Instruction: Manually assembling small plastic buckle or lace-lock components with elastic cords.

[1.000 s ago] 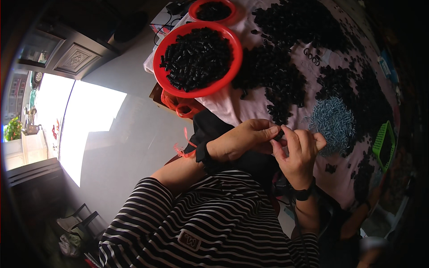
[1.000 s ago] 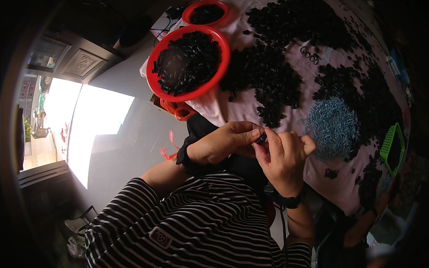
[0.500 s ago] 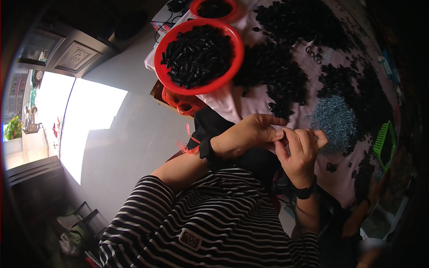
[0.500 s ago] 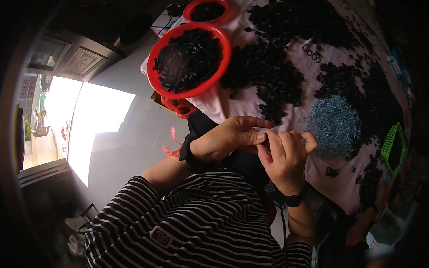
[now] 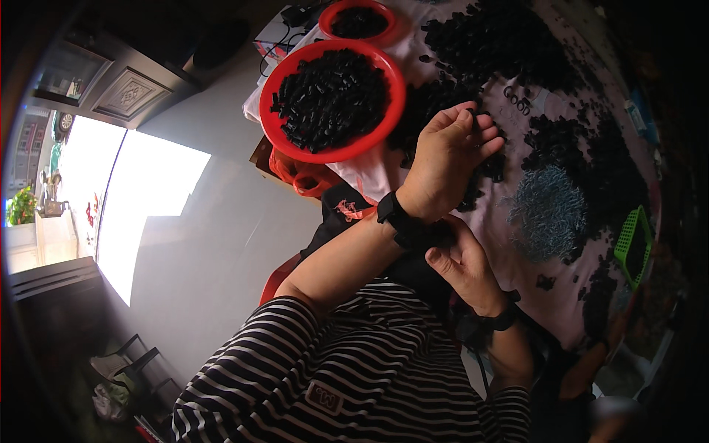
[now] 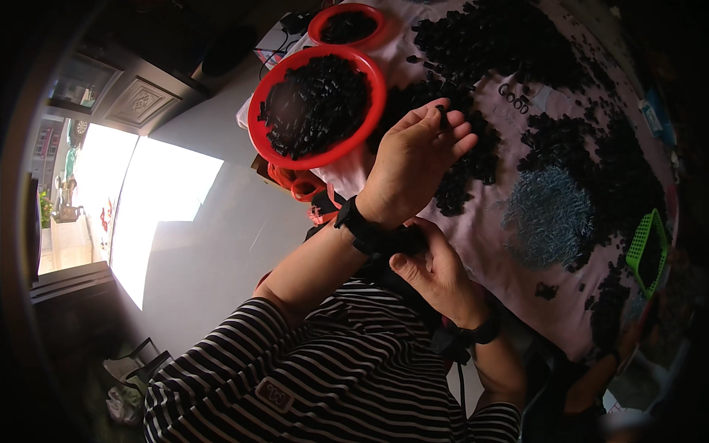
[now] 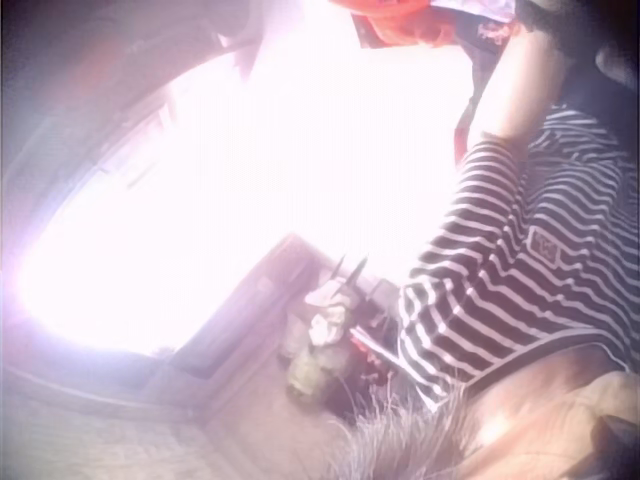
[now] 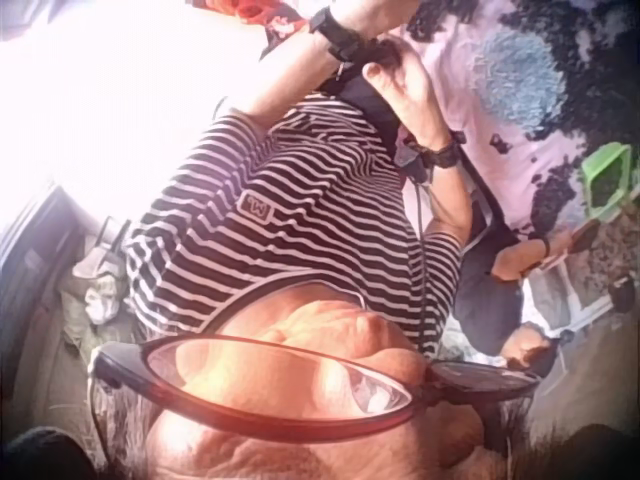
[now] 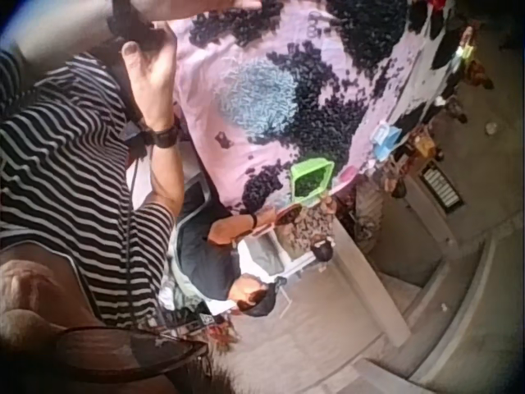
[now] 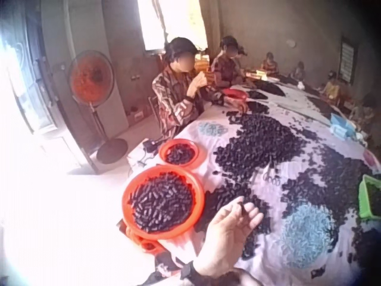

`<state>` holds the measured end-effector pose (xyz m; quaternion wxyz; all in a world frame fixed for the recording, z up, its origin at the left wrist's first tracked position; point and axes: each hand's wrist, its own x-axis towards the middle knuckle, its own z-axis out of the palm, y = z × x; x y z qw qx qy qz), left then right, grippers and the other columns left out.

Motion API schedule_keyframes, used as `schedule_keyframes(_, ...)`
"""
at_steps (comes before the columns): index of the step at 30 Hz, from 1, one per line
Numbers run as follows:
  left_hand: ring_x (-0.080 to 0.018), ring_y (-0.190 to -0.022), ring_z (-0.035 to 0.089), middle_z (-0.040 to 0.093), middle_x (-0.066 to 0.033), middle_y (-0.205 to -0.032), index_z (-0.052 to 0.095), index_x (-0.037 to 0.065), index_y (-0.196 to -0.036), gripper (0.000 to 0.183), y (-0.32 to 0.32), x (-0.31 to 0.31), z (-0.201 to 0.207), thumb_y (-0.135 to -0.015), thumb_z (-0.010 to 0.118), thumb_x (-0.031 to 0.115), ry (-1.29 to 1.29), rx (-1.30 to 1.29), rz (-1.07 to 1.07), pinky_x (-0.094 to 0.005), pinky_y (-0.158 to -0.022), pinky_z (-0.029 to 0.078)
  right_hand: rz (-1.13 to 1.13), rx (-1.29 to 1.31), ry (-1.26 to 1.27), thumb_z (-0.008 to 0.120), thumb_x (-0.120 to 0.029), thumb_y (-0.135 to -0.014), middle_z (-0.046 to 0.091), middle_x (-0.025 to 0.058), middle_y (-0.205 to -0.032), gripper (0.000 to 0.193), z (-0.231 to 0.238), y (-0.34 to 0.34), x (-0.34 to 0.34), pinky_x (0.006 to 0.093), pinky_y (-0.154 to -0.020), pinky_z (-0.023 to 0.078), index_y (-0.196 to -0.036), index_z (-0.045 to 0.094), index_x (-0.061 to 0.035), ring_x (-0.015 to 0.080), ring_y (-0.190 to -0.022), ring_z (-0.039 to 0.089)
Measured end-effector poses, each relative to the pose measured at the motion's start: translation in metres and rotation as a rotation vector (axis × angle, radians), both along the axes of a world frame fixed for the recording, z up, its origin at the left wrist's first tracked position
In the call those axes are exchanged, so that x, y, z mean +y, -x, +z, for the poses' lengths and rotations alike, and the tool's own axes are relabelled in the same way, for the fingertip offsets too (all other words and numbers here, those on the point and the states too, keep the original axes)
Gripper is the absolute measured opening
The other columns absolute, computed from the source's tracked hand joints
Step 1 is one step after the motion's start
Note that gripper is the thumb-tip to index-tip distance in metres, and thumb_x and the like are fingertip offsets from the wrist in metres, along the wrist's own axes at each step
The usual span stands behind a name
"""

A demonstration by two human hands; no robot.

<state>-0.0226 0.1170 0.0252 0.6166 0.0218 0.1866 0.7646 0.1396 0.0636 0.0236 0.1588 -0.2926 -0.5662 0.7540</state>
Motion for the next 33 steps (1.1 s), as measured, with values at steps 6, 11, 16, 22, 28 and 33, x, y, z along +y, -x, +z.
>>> schedule_keyframes(6,-0.0238,-0.100,0.067,0.064,-0.0120,-0.112,0.051,0.000,-0.131,0.030,-0.007,0.010,-0.004,-0.106,0.058,0.016,0.022,0.185,0.089,-0.0435,-0.092,0.060,-0.051,-0.093,-0.025,0.075,-0.027,-0.098,0.064,0.0049,-0.111,0.047,0.012,-0.001,0.000,0.0264,-0.091,0.051,-0.126,0.054,0.0028,0.0104,-0.101,0.061)
schedule_keyframes(11,-0.0204,-0.089,0.069,0.065,-0.0128,-0.111,0.051,0.003,-0.132,0.032,-0.011,0.012,-0.007,-0.105,0.060,0.016,0.117,0.815,0.003,-0.0353,-0.078,0.061,-0.097,-0.135,0.060,0.077,-0.028,-0.097,0.067,0.0052,-0.104,0.043,0.014,0.001,-0.003,0.0261,-0.082,0.054,-0.120,0.056,0.0024,0.0109,-0.090,0.066)
schedule_keyframes(16,-0.0362,-0.091,0.071,0.065,-0.0193,-0.114,0.053,0.004,-0.131,0.033,-0.007,0.021,-0.025,-0.099,0.060,0.011,-0.004,1.748,0.337,-0.0426,-0.077,0.058,-0.144,-0.114,0.188,0.074,-0.026,-0.099,0.068,0.0075,-0.105,0.040,0.016,0.006,-0.010,0.0284,-0.083,0.059,-0.120,0.055,0.0027,0.0123,-0.090,0.068)
schedule_keyframes(22,-0.0250,-0.083,0.073,0.070,-0.0152,-0.106,0.060,0.001,-0.129,0.032,0.000,0.022,-0.024,-0.100,0.057,0.015,0.144,1.502,-0.060,-0.0354,-0.075,0.059,-0.096,-0.049,0.151,0.068,-0.028,-0.103,0.067,0.0085,-0.105,0.046,0.013,0.007,-0.010,0.0276,-0.081,0.061,-0.130,0.053,0.0051,0.0150,-0.093,0.071)
schedule_keyframes(28,-0.0221,-0.099,0.070,0.068,-0.0129,-0.112,0.060,-0.004,-0.126,0.032,0.027,-0.014,-0.014,-0.105,0.058,0.020,0.205,0.676,-0.453,-0.0351,-0.089,0.058,-0.301,-0.448,-0.552,0.061,-0.013,-0.104,0.069,0.0105,-0.098,0.023,-0.002,-0.029,0.037,0.0292,-0.068,0.054,-0.123,0.062,-0.0002,0.0169,-0.073,0.068)
schedule_keyframes(33,-0.0233,-0.099,0.069,0.067,-0.0104,-0.108,0.061,0.001,-0.117,0.025,0.049,-0.049,-0.029,-0.105,0.057,0.022,0.226,0.399,-0.455,-0.0404,-0.089,0.059,-0.360,-0.767,-1.346,0.065,-0.006,-0.097,0.062,0.0142,-0.101,0.013,-0.048,-0.063,0.077,0.0419,-0.077,0.054,-0.110,0.067,-0.0025,0.0353,-0.089,0.066)
